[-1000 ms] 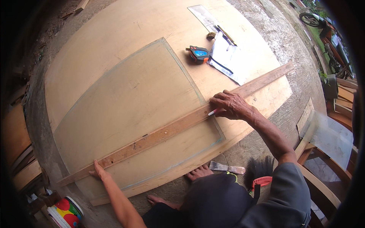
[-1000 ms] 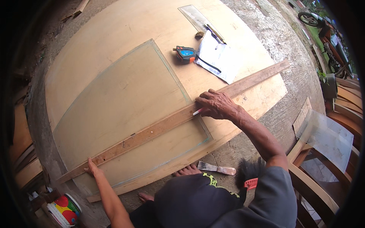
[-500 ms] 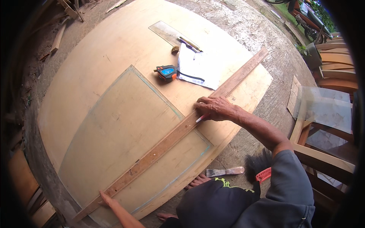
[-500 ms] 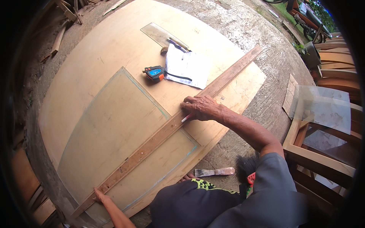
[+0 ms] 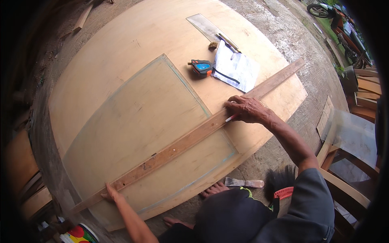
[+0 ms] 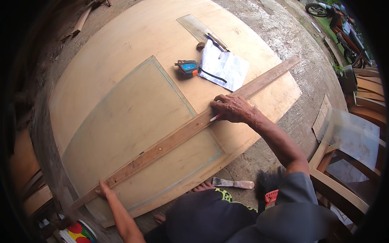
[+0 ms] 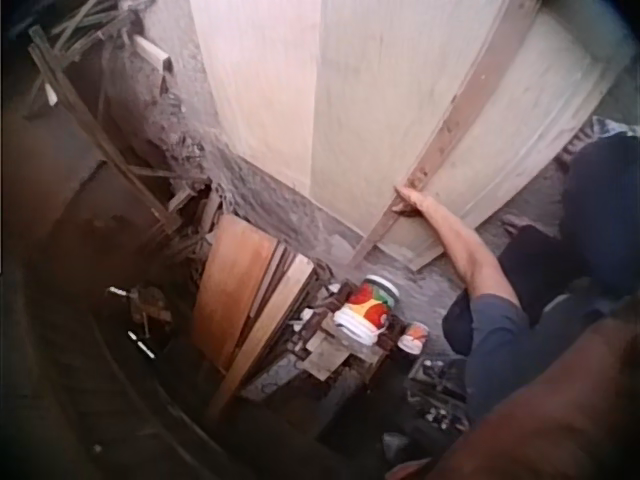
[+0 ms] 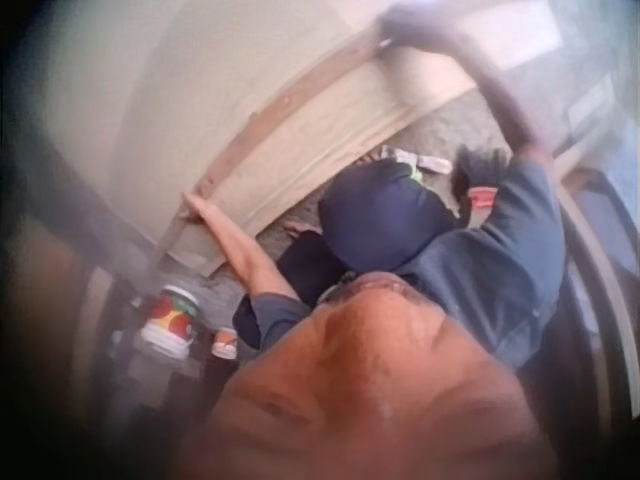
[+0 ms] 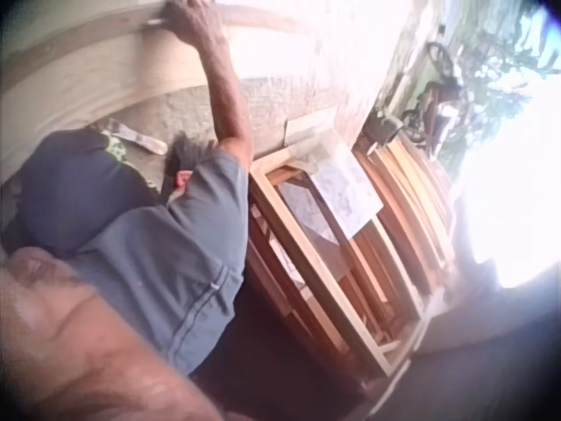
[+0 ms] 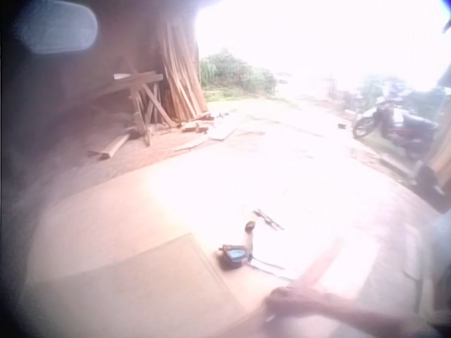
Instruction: The person measures a large sheet of plywood using a tape measure and marks lines with a pencil. They use a straight wooden plank as a guide to draw straight lines and a glass pane to verify alignment. The person remains seated on the floor throughout the process.
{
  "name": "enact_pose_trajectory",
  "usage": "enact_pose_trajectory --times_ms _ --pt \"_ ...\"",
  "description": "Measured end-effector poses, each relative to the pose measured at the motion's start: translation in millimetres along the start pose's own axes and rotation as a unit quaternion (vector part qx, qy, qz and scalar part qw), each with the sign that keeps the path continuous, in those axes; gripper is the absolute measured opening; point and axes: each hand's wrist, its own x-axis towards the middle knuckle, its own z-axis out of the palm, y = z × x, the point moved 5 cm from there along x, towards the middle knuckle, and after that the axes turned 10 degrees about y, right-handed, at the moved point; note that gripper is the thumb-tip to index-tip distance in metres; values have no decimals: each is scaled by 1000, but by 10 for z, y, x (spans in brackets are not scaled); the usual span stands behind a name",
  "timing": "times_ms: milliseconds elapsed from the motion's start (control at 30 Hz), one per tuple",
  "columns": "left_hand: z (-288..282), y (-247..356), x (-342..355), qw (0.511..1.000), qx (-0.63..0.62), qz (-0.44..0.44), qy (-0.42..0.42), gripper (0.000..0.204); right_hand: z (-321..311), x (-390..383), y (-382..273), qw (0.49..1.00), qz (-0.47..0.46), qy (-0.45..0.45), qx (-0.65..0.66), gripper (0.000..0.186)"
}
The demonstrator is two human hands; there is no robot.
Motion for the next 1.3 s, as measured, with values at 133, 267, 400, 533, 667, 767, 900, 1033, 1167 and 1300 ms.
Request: enact_pose_trajectory --times_ms 133,267,400,533,667,767,900,1033,1167,1300 --pt "-40 241 -245 998 53 -5 34 106 -187 52 528 985 155 69 -34 38" --pt "-68 325 -320 994 96 -8 48 104 -254 152 990 967 222 95 -85 34" --pt "-69 341 -365 993 107 4 42 103 -219 319 1160 967 224 77 -89 25" --pt "-71 315 -389 996 76 -35 34 103 -239 429 925 980 167 99 -38 19" --pt "-101 294 -356 991 117 -10 62 103 -176 429 594 990 102 79 -59 23" --pt "-90 221 -338 993 92 -13 69 103 -150 450 610 990 79 86 -85 22" --pt "-47 178 -316 996 58 -23 71 103 -106 471 907 987 77 87 -113 20" --pt "-53 211 -333 995 63 -30 68 101 -187 632 1003 971 75 155 -166 20" --pt "-97 297 -387 994 90 -21 64 100 -250 636 503 980 66 167 -84 25" --pt "-143 415 -474 982 170 -22 81 98 94 265 -439 996 -87 -24 25 75"
